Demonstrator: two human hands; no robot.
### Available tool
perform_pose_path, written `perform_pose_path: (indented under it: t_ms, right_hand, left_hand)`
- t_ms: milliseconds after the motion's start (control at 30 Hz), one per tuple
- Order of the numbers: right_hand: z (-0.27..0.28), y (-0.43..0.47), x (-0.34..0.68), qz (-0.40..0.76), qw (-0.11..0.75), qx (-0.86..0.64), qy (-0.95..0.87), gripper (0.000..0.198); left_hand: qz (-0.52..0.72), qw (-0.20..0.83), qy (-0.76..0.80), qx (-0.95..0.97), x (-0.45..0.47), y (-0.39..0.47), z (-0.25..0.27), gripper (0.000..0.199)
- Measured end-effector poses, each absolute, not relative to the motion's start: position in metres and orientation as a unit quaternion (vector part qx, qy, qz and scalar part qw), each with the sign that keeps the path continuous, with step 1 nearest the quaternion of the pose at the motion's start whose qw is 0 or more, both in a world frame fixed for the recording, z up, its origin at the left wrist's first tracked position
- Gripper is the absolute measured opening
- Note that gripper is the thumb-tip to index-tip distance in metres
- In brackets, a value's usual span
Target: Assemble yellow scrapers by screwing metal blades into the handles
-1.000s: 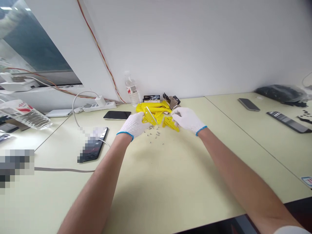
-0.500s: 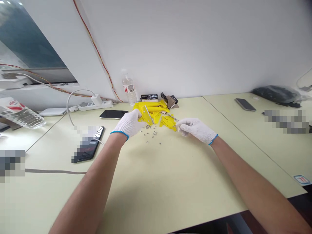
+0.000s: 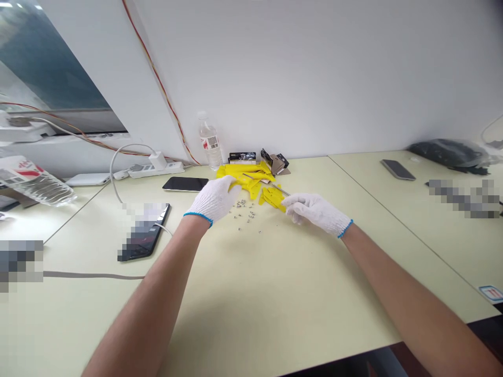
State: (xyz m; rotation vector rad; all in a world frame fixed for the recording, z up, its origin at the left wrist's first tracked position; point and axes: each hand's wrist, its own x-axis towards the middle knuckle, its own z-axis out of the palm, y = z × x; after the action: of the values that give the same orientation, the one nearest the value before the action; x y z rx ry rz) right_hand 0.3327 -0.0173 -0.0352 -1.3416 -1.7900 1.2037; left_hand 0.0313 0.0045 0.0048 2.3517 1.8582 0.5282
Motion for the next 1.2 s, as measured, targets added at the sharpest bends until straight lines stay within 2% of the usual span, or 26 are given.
perform_pose_path:
  t_ms: [167, 333, 467, 633, 733, 867, 933, 1000, 1067, 1200]
  right_hand:
    - [-0.028, -0.008, 0.301, 0.379, 0.327, -0.537, -0.679, 0.047]
    - [-0.018, 0.011, 0.269, 0.326, 0.319, -0.520, -0.722, 0.028]
    - [-0.018, 0.017, 0.257, 0.297, 0.306, -0.515, -0.744, 0.036]
    - [-0.023, 0.023, 0.249, 0.291, 0.275, -0.525, -0.751, 0.035]
    - [-0.024, 0.027, 0.243, 0.291, 0.261, -0.530, -0.752, 0.041]
    - [-0.023, 0.029, 0.242, 0.298, 0.254, -0.535, -0.749, 0.036]
    - [-0.022, 0.028, 0.243, 0.305, 0.250, -0.538, -0.745, 0.039]
    - [-0.021, 0.025, 0.245, 0.318, 0.237, -0.540, -0.743, 0.032]
    - [-0.018, 0.022, 0.247, 0.359, 0.231, -0.541, -0.725, 0.018]
    - [-0.016, 0.018, 0.245, 0.475, 0.259, -0.535, -0.649, 0.014]
  left_hand:
    - [0.177, 0.038, 0.579, 0.795, 0.046, -0.001, -0.002, 0.030]
    - [0.150, 0.032, 0.570, 0.807, 0.049, -0.002, -0.002, 0.032]
    - [0.132, 0.017, 0.573, 0.809, 0.048, -0.001, 0.002, 0.031]
    - [0.107, 0.006, 0.590, 0.800, 0.052, -0.004, 0.003, 0.031]
    - [0.099, -0.004, 0.597, 0.796, 0.053, -0.005, 0.002, 0.029]
    - [0.099, 0.003, 0.608, 0.788, 0.054, -0.005, 0.002, 0.032]
    - [0.115, 0.012, 0.614, 0.781, 0.054, -0.005, 0.002, 0.032]
    - [0.139, 0.023, 0.620, 0.772, 0.053, -0.004, 0.001, 0.029]
    - [0.165, 0.037, 0.623, 0.764, 0.051, -0.003, 0.000, 0.027]
    - [0.207, 0.088, 0.629, 0.744, 0.045, -0.001, -0.004, 0.027]
